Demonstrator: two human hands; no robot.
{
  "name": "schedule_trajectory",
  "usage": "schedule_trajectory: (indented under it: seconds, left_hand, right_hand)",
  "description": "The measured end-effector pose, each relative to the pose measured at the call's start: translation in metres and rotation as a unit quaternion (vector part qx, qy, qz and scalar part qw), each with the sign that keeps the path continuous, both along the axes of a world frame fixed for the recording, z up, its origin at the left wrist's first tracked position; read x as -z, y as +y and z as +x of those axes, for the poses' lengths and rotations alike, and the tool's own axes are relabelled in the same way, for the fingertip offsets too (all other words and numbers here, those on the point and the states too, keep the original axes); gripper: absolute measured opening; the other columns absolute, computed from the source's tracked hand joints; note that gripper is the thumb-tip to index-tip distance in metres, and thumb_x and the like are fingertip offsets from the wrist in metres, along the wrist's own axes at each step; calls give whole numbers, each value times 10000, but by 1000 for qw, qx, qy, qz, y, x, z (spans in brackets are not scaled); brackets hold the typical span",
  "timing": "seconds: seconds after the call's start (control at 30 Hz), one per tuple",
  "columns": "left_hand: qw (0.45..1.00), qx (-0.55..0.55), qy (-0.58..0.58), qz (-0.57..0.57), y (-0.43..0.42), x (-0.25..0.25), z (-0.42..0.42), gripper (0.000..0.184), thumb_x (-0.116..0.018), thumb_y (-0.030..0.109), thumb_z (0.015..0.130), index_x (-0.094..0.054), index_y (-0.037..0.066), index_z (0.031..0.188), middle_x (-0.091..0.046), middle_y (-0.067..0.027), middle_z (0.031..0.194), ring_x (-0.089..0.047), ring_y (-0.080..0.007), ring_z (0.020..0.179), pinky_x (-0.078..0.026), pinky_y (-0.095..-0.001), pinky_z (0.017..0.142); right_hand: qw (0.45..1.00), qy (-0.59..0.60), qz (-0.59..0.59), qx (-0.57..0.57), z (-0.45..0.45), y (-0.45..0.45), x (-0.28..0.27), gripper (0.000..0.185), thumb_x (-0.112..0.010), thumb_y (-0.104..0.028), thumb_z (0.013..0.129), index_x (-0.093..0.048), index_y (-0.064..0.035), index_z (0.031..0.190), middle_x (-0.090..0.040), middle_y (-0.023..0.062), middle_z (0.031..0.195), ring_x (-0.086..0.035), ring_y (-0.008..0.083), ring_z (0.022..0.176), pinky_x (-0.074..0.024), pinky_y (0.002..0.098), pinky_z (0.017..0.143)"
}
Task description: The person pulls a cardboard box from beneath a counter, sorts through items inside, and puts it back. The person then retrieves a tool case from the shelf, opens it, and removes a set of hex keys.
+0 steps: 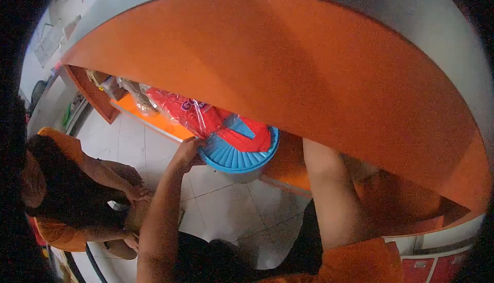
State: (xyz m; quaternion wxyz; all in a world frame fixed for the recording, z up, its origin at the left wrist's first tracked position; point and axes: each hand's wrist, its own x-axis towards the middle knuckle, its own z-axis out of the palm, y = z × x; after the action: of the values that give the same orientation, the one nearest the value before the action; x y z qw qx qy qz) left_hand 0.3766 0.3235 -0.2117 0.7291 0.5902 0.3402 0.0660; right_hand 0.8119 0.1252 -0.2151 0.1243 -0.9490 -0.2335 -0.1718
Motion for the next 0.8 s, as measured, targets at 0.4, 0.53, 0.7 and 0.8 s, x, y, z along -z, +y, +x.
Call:
schedule_trajectory:
  seconds: [0.4, 0.53, 0.7, 0.8]
  left_hand:
    - [996, 20, -21, 88, 17, 17, 1, 328, -566, 258, 927, -637, 18, 1139, -681, -96, 988, -688, -226, 851, -609, -398, 712]
    - [989, 25, -27, 145, 16, 21, 1, 350, -614, 322, 935, -665, 17, 1099, -683, -58, 989, -663, -179, 814, -560, -328, 681]
    - [980, -41, -18, 194, -7, 6, -8, 561, -761, 329, 855, -579, -35, 1240, -680, -109, 977, -626, -181, 779, -510, -327, 687]
    - [973, -38, 35, 225, -28, -16, -2, 649, -799, 368, 823, -553, -14, 1286, -679, -110, 986, -617, -184, 776, -505, -324, 687]
  right_hand:
    - [987, 155, 3, -52, -282, -136, -7, 375, -568, -232, 966, -675, 114, 864, -675, 296, 806, -663, 472, 822, -530, 512, 772]
    - [988, 134, 9, -79, -340, -178, -23, 385, -597, -247, 950, -682, 98, 800, -656, 313, 771, -663, 484, 818, -520, 527, 747]
    - [982, 135, 92, -93, -317, -183, 33, 404, -606, -278, 951, -699, 77, 781, -661, 284, 739, -663, 472, 757, -531, 540, 732]
    - [981, 142, 99, -91, -306, -186, 17, 441, -601, -305, 960, -695, 81, 768, -657, 291, 732, -654, 486, 746, -524, 543, 720]
